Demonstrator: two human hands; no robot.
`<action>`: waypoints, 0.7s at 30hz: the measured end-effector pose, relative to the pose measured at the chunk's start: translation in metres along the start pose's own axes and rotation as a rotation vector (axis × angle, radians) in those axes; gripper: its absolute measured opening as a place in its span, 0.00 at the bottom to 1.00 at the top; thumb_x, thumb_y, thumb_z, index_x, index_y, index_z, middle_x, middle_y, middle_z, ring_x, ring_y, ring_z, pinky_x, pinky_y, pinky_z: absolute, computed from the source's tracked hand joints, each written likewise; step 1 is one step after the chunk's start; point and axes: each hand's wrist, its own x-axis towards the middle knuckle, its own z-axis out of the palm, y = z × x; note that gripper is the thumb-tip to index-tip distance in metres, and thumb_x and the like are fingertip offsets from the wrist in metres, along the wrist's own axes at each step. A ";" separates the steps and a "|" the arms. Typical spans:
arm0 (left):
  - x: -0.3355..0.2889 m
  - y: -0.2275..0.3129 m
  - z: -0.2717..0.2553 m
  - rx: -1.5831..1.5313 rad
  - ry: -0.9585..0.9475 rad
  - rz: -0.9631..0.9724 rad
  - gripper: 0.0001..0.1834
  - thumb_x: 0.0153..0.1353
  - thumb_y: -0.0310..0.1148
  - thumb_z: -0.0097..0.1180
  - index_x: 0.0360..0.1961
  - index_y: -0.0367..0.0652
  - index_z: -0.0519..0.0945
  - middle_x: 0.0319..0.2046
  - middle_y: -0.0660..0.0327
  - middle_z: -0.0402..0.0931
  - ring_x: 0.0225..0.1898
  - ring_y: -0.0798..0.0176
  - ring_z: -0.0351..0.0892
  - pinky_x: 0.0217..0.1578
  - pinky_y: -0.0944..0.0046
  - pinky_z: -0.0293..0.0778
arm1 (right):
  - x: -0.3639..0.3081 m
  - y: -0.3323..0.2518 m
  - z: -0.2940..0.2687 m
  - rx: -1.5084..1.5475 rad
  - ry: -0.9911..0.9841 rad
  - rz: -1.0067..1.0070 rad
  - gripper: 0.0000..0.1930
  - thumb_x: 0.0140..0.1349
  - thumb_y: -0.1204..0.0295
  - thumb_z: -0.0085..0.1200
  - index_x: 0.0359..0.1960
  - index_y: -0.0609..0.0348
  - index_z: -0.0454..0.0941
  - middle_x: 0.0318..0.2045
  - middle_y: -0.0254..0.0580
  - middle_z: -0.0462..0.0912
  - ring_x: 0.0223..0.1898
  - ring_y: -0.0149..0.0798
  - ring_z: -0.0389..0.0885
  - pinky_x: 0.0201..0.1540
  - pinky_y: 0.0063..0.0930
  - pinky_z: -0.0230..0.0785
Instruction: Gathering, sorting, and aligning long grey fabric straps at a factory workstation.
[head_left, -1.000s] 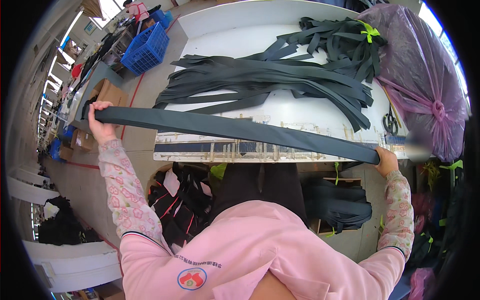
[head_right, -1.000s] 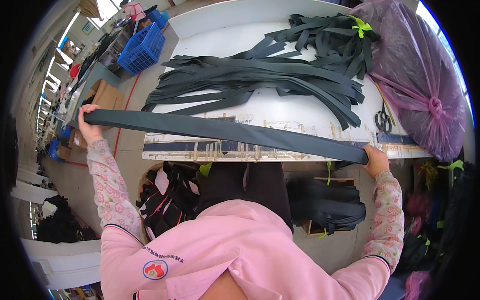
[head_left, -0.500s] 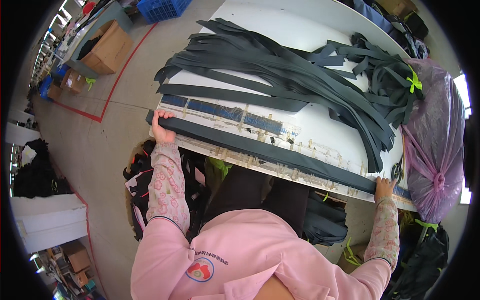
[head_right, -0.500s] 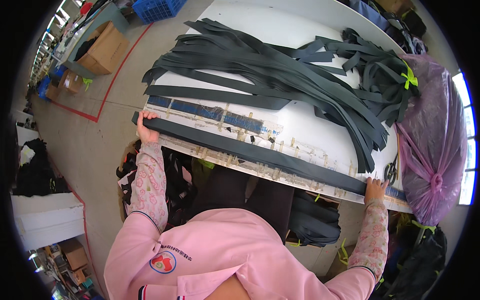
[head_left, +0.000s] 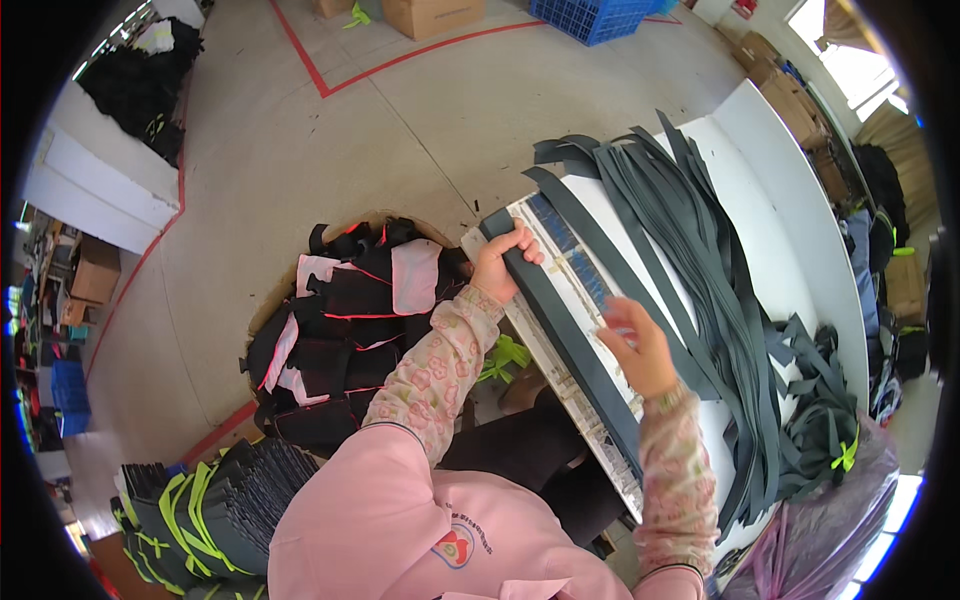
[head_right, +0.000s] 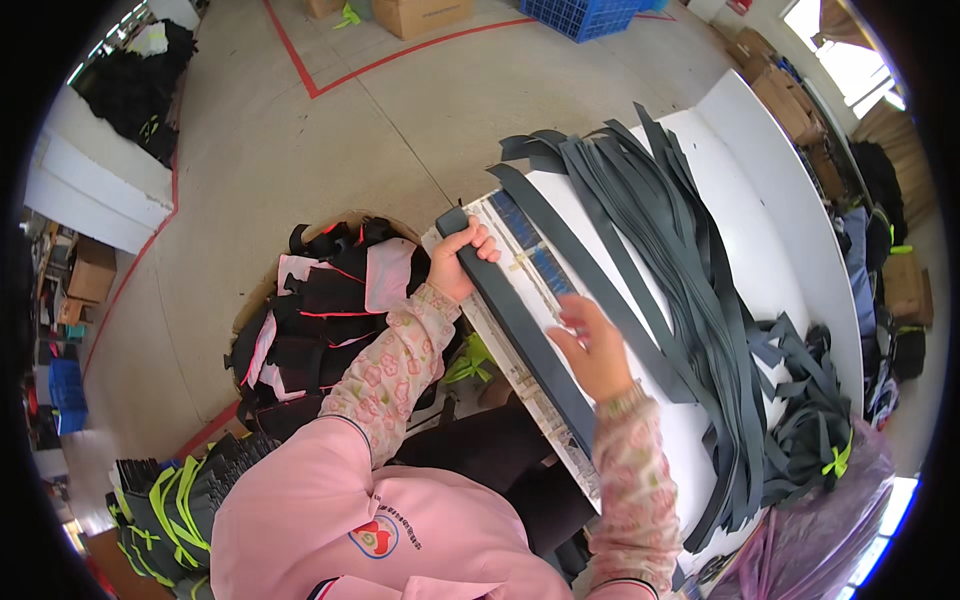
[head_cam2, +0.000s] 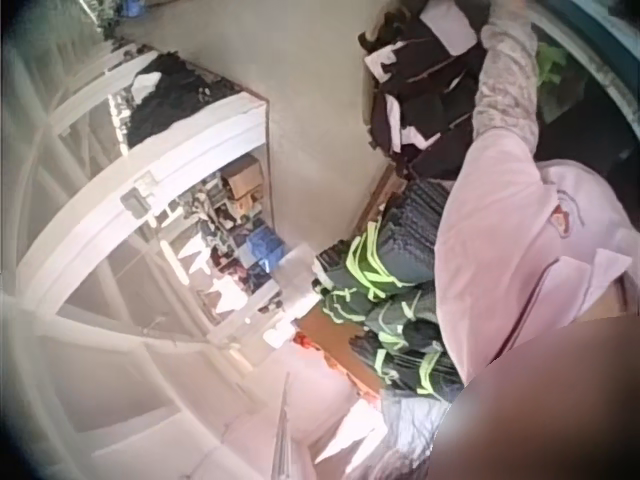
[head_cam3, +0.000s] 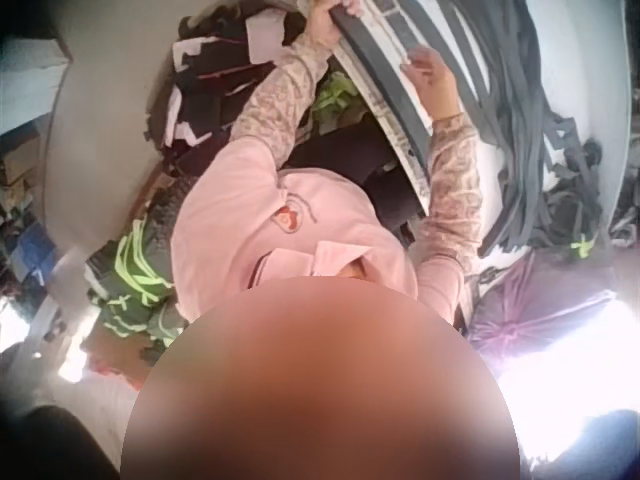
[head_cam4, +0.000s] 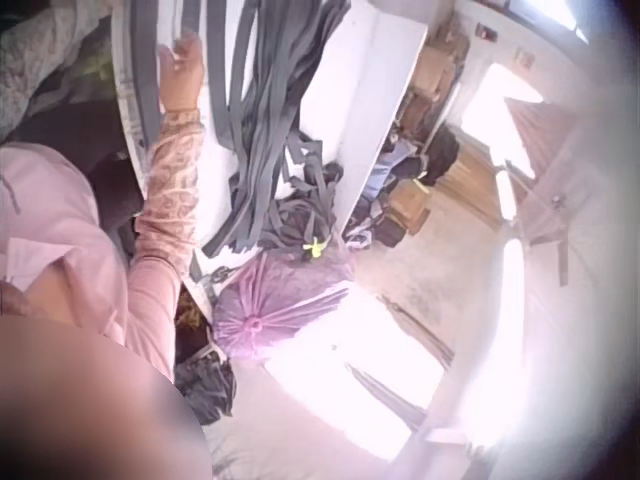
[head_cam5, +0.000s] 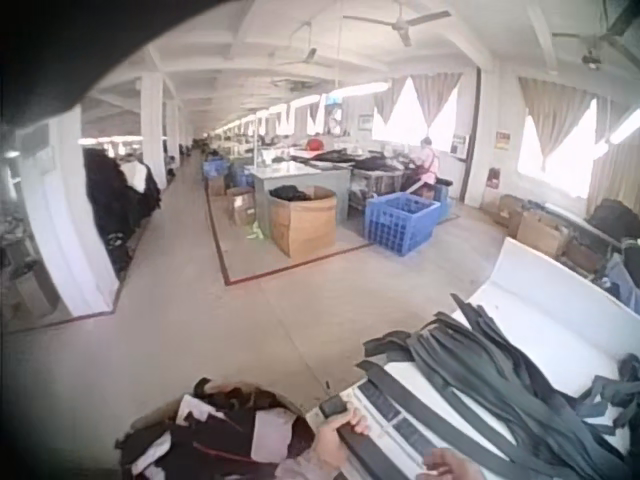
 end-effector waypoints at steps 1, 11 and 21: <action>0.001 -0.002 0.002 0.003 -0.003 -0.006 0.07 0.62 0.30 0.58 0.35 0.47 0.71 0.26 0.67 0.65 0.28 0.66 0.66 0.37 0.62 0.66 | 0.030 0.006 0.020 0.035 -0.020 0.018 0.26 0.60 0.71 0.66 0.60 0.60 0.72 0.43 0.47 0.83 0.45 0.35 0.81 0.44 0.29 0.74; -0.002 0.012 0.001 0.193 0.098 -0.084 0.10 0.63 0.32 0.60 0.43 0.43 0.75 0.35 0.63 0.77 0.38 0.63 0.77 0.47 0.60 0.73 | 0.117 0.022 0.070 0.158 -0.253 0.330 0.29 0.57 0.77 0.63 0.61 0.58 0.68 0.36 0.39 0.82 0.39 0.31 0.79 0.42 0.25 0.70; -0.056 -0.006 0.020 0.365 0.285 0.098 0.34 0.63 0.26 0.58 0.68 0.35 0.59 0.65 0.54 0.65 0.67 0.57 0.63 0.67 0.58 0.58 | 0.114 0.020 0.074 0.282 -0.079 0.363 0.28 0.59 0.81 0.61 0.60 0.55 0.65 0.36 0.40 0.82 0.38 0.32 0.80 0.44 0.22 0.73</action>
